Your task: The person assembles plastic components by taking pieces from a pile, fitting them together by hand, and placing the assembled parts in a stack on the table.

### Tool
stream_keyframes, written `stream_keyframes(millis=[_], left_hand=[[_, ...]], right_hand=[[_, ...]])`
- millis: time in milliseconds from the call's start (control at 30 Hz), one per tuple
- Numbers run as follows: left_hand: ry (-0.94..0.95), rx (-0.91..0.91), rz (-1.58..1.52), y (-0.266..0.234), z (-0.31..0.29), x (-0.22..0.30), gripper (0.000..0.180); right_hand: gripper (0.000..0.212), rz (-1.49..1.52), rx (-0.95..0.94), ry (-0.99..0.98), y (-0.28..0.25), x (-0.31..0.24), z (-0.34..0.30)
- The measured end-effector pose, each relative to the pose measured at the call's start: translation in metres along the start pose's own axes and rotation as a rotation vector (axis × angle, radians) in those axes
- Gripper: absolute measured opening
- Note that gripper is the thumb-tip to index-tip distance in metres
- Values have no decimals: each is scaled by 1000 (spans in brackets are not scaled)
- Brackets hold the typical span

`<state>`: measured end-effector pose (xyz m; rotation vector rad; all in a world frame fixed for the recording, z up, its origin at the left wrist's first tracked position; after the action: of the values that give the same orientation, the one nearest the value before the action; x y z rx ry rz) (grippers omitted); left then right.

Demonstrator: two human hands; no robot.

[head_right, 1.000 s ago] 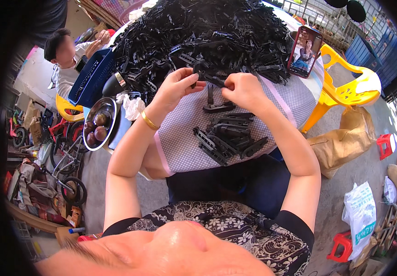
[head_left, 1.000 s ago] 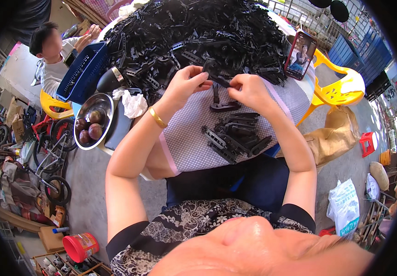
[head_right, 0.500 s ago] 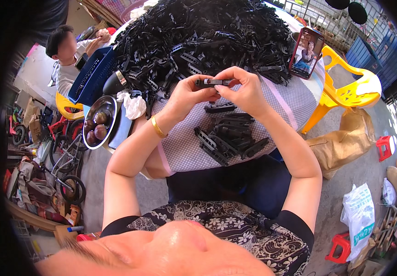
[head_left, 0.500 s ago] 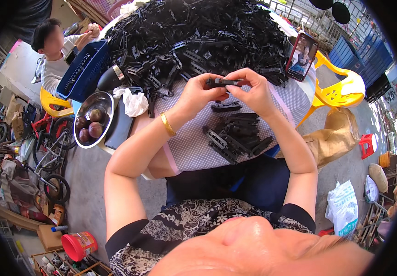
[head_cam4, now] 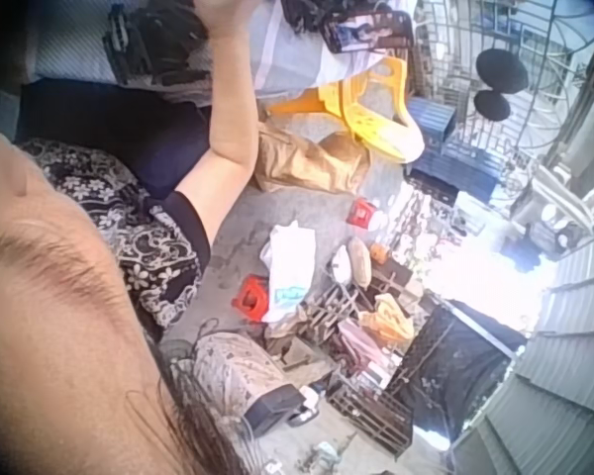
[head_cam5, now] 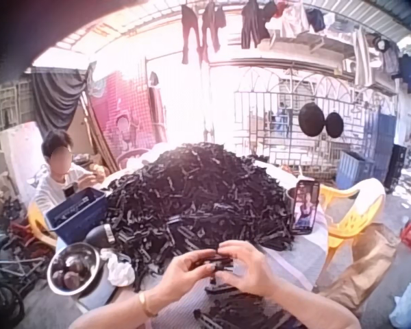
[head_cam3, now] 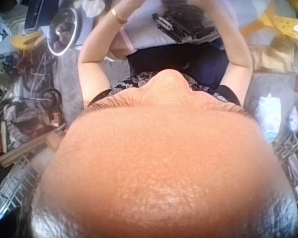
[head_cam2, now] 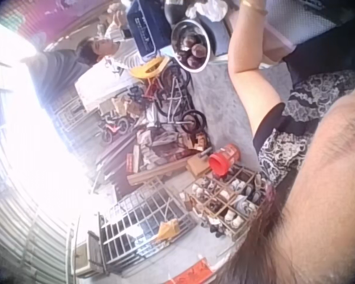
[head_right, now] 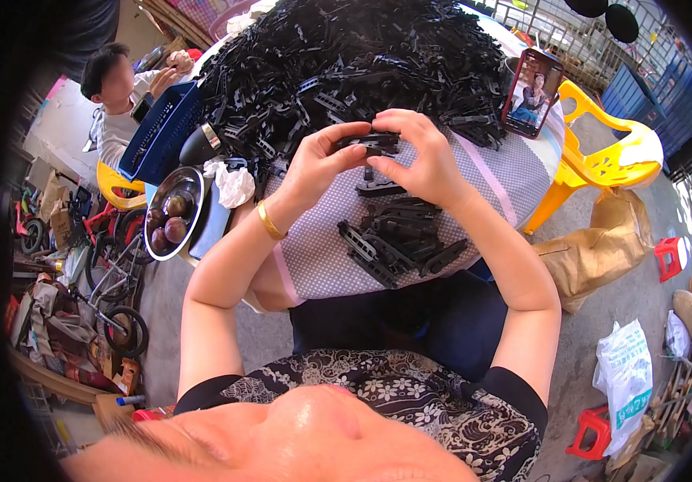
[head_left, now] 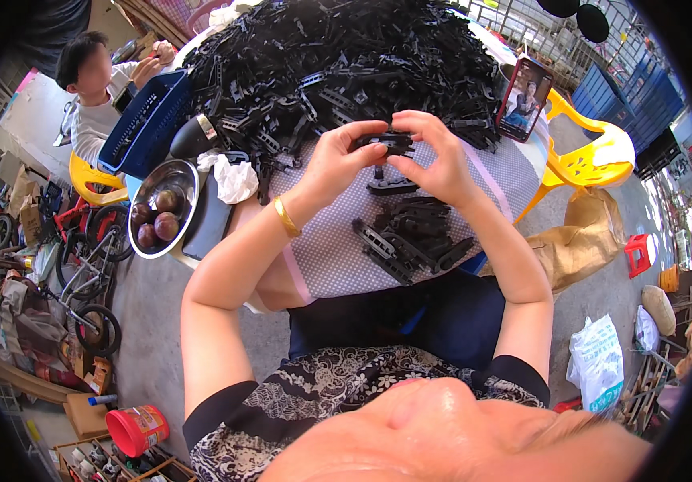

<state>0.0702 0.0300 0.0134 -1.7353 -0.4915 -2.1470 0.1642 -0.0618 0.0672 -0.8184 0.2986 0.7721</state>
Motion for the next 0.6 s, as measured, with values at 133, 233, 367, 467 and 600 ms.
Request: stream_keyframes(millis=[133,233,367,467,600], left_hand=[[96,17,448,2,-1,18,33],[180,67,712,8,-4,27,32],[181,41,780,12,-6,32,27],[175,24,751,14,-5,33,24],[202,-28,626,12,-1,27,24]], right_hand=[[31,271,-163,314,18,34,-8],[35,153,-162,228,14,33,-7],[33,85,-160,208,12,25,-7],[29,-4,-94,153,7,18,-8],[26,-125,-80,67,4,11,-8]])
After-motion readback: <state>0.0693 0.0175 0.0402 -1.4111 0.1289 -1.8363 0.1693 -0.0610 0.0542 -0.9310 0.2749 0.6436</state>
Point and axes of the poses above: each hand's wrist, its own z-axis towards the middle knuckle, its own y-axis out of the palm, x = y × z, the point moved 9 cm from there along z, towards the middle knuckle, and after that the axes turned 9 degrees about -x, right-handed, at the moved point
